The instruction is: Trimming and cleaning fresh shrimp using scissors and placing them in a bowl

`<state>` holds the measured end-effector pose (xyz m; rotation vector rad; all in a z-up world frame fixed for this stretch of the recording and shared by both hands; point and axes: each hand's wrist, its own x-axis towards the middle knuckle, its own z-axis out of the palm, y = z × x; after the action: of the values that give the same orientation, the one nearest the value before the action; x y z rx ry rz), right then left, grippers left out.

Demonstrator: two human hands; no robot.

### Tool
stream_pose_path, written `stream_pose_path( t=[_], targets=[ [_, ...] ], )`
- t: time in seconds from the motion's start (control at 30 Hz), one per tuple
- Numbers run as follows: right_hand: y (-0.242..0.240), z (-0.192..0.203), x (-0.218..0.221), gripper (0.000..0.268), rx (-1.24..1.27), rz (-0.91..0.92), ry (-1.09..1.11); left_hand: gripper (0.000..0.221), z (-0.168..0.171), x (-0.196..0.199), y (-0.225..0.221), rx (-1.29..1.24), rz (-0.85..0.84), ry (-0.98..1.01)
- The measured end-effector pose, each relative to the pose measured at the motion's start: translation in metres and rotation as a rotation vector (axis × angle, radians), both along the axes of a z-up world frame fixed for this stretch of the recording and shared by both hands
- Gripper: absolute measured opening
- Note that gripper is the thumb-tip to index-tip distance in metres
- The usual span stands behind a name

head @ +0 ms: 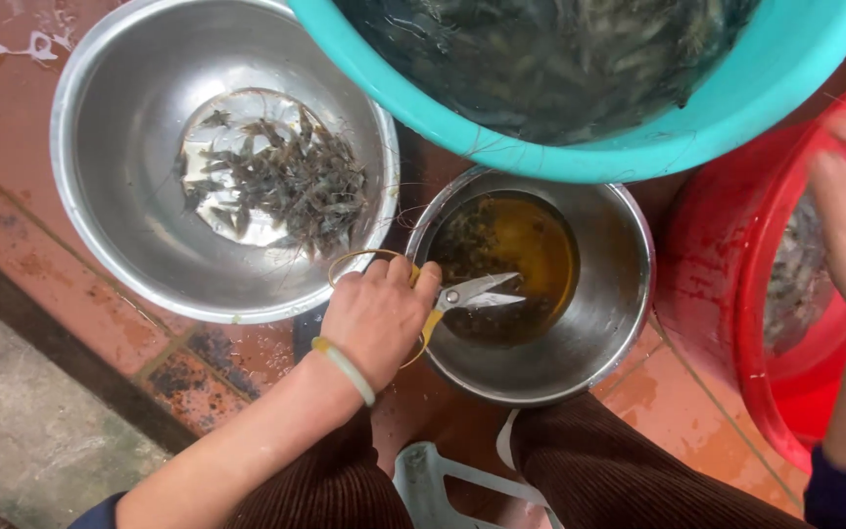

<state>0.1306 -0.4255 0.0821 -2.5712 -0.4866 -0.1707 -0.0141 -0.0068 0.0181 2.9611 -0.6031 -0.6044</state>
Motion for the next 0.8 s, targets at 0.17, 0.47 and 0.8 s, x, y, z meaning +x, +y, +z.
stream_pose_path(
  t=[0.17, 0.47, 0.8],
  targets=[
    [0.183, -0.010, 0.098, 0.019, -0.180, 0.511, 0.123, 0.043, -0.016, -0.009, 0.015, -0.115, 0.092, 0.061],
    [0.243, -0.092, 0.145, 0.046, -0.577, 0.477, 0.574, 0.063, 0.000, -0.011, 0.047, -0.373, 0.230, -0.020],
    [0.186, 0.019, 0.062, 0.024, 0.316, 0.366, 0.656, 0.046, 0.029, 0.029, 0.050, -0.913, 0.593, 0.230]
  ],
)
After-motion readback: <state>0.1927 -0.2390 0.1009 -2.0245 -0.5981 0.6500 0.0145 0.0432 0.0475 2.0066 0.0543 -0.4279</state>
